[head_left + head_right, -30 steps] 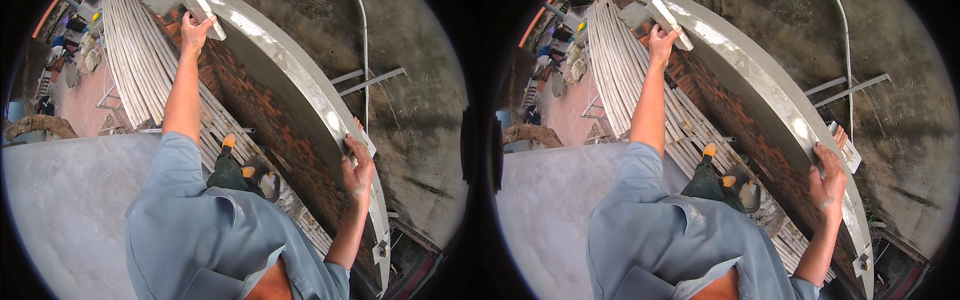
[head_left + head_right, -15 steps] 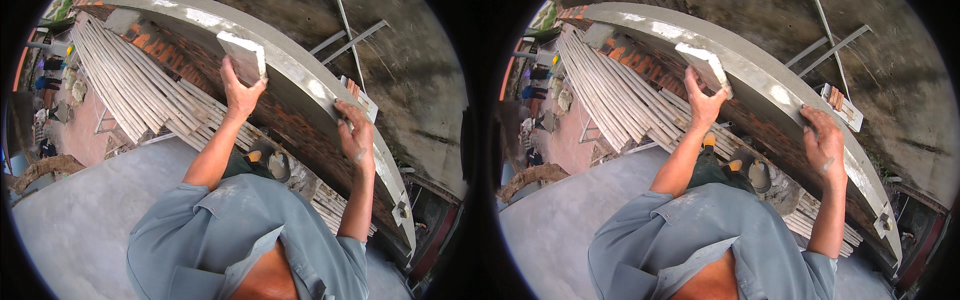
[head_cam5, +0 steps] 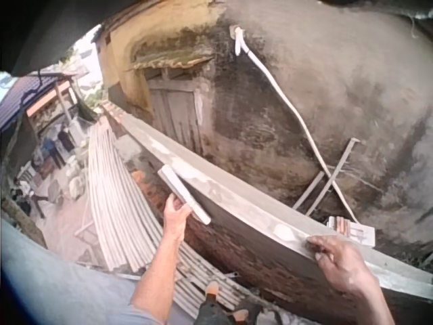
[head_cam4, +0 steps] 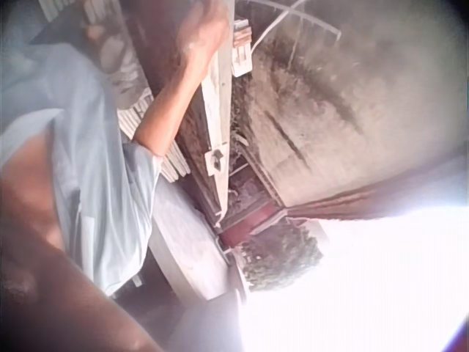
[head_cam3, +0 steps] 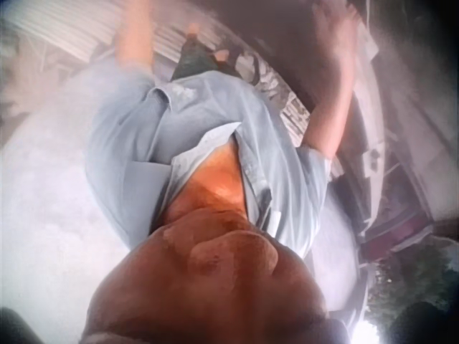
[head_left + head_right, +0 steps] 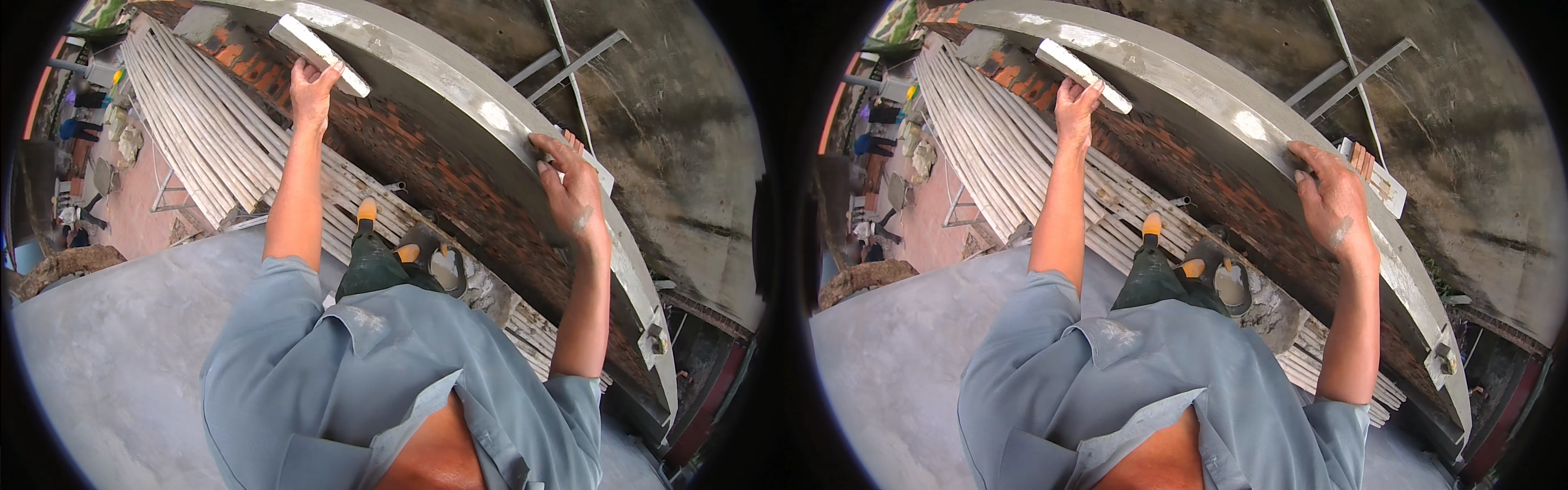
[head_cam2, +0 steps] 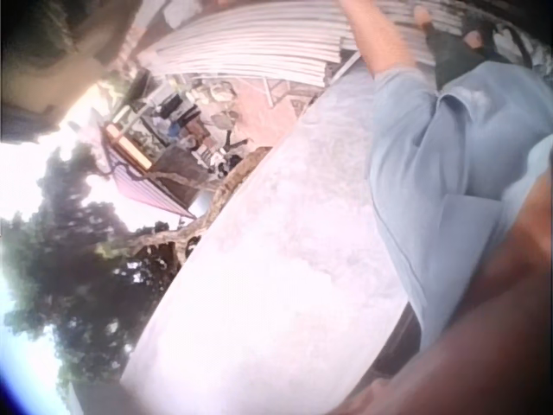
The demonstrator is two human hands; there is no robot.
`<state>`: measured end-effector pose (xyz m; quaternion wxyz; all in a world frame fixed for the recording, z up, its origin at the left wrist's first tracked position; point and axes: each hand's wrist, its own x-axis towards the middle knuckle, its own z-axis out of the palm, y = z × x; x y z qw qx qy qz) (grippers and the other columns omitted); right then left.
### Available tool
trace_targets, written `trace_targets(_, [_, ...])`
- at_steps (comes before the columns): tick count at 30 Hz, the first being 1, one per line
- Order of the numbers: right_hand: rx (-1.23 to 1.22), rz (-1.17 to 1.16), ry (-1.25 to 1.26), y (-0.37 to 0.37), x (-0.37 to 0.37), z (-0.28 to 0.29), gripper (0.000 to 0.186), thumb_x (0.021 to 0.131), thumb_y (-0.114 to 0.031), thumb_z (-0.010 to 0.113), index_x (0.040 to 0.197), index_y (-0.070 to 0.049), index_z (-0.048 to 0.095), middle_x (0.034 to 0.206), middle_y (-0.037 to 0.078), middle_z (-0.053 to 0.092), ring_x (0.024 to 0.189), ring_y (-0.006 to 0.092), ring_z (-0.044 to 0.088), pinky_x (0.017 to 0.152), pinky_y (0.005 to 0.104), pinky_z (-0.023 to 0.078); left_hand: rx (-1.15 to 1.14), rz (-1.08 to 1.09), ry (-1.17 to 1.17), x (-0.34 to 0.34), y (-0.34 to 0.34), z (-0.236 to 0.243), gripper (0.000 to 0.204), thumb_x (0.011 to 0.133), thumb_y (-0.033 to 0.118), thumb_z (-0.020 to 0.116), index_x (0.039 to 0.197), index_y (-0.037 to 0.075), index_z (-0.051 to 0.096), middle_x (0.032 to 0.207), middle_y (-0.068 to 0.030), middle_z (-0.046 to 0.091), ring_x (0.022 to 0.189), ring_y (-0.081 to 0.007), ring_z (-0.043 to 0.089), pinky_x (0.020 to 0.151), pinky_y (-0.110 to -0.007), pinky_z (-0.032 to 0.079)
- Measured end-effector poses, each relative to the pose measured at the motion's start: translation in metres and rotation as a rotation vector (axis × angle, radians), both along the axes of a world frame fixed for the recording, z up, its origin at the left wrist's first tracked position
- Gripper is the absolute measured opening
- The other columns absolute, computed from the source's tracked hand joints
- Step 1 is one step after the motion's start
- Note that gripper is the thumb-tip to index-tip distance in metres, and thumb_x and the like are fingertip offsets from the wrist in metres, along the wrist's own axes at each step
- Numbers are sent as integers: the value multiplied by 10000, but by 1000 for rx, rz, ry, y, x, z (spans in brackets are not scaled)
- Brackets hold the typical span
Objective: The person applies cement mortar to a curved brick wall using a trowel and smooths the surface with a finishing trowel. The person repeatedly scoops mortar from a bucket, applies it to the wall, and levels the surface along the curve.
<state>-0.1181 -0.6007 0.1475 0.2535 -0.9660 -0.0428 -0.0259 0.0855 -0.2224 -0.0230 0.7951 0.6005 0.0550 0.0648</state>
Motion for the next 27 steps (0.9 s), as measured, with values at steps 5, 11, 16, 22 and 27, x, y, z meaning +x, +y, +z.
trace_targets(5, [125,-41,99,-7,1,-1,442,963,10,579,1382,-78,689,1345,123,737,1365,280,619,1316,489,210,371,18,-88,-58,-81,-8,1059,823,190,915,1586,-67,226,1476,-250,383,1359,-337,484,1088,-464,526])
trace_targets(11, [207,-3,49,-13,5,-1,456,997,-22,523,1440,-33,633,1349,170,733,1288,323,680,1104,422,512,673,-95,-265,-203,-216,-3,1195,718,128,906,1635,14,148,1474,-273,350,1371,-424,417,1124,-501,439])
trace_targets(16, [404,-244,-120,-36,-25,20,373,1004,-103,632,1364,-22,684,1324,188,728,1207,301,709,1057,404,550,711,-464,-490,-227,-163,20,1162,658,147,952,1608,-15,304,1469,-257,451,1375,-446,447,1149,-552,402])
trace_targets(22, [86,2,-179,-5,-125,36,535,835,-111,818,1343,-18,677,1446,183,653,1437,389,546,1177,507,456,1110,-1041,-718,-213,-120,93,1125,620,187,926,1588,-9,389,1466,-240,505,1373,-425,482,1153,-524,399])
trace_targets(27, [-136,-109,202,26,-174,40,872,744,-257,918,1475,32,541,1572,249,503,1539,404,399,1281,551,288,973,-1361,-1034,-207,-167,136,1018,615,241,896,1500,-52,485,1429,-235,528,1326,-409,499,1099,-534,402])
